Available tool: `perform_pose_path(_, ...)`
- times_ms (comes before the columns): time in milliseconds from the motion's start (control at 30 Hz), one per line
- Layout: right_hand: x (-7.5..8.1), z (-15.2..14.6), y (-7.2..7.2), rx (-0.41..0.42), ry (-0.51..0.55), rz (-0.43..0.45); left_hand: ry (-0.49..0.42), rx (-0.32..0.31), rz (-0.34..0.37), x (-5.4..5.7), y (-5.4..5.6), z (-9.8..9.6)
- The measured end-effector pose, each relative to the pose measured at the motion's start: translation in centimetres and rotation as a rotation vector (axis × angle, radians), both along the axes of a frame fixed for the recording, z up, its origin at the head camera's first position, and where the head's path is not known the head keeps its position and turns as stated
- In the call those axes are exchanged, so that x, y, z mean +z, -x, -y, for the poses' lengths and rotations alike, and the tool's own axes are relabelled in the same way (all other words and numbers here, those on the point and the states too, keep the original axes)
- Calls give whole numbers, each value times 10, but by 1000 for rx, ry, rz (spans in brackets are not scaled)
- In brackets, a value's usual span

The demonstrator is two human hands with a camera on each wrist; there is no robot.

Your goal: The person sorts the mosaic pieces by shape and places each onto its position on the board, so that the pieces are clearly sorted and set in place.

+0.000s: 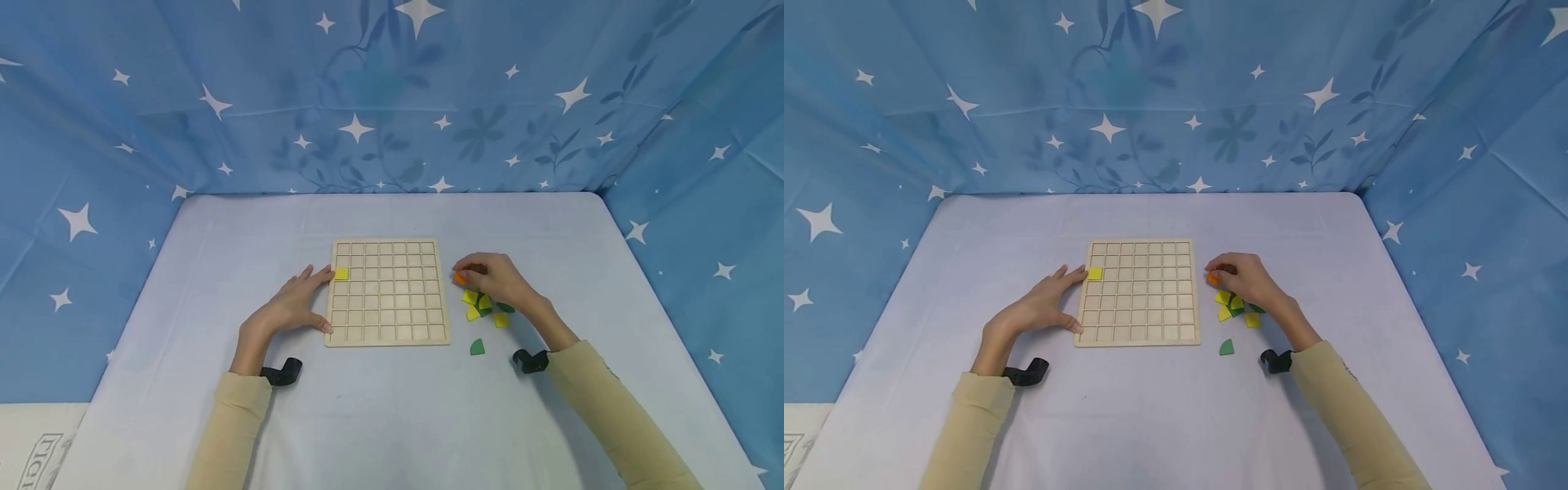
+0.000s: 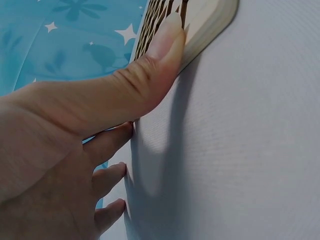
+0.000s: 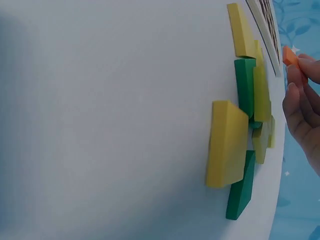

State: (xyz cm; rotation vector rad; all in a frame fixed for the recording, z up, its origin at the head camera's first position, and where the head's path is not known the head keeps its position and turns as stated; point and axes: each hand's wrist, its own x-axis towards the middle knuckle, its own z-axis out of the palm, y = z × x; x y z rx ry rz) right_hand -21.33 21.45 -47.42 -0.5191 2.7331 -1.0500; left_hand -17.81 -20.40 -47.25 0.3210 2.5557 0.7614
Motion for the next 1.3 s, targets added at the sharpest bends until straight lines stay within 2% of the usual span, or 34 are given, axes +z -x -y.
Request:
perform_pose_path(133, 2, 4, 1, -26, 8, 34, -1, 2, 3, 1, -1, 0)
perform_pose_path(267, 5, 10, 3, -39, 63, 80, 4, 1, 1, 1, -1, 0)
perform_pose_path(467, 7, 21, 7, -19, 171, 181, -1, 8, 6, 0, -1, -1)
perform_pose_path(600, 7, 31, 9, -15, 200, 226, 2, 8, 5, -1, -1, 0)
perform_pose_path(867, 6, 51, 16, 8, 210, 253, -7, 10, 10, 0, -1, -2)
perform_pose_path(1300, 4, 88, 24, 72, 200, 211, 3, 8, 5, 0, -1, -2)
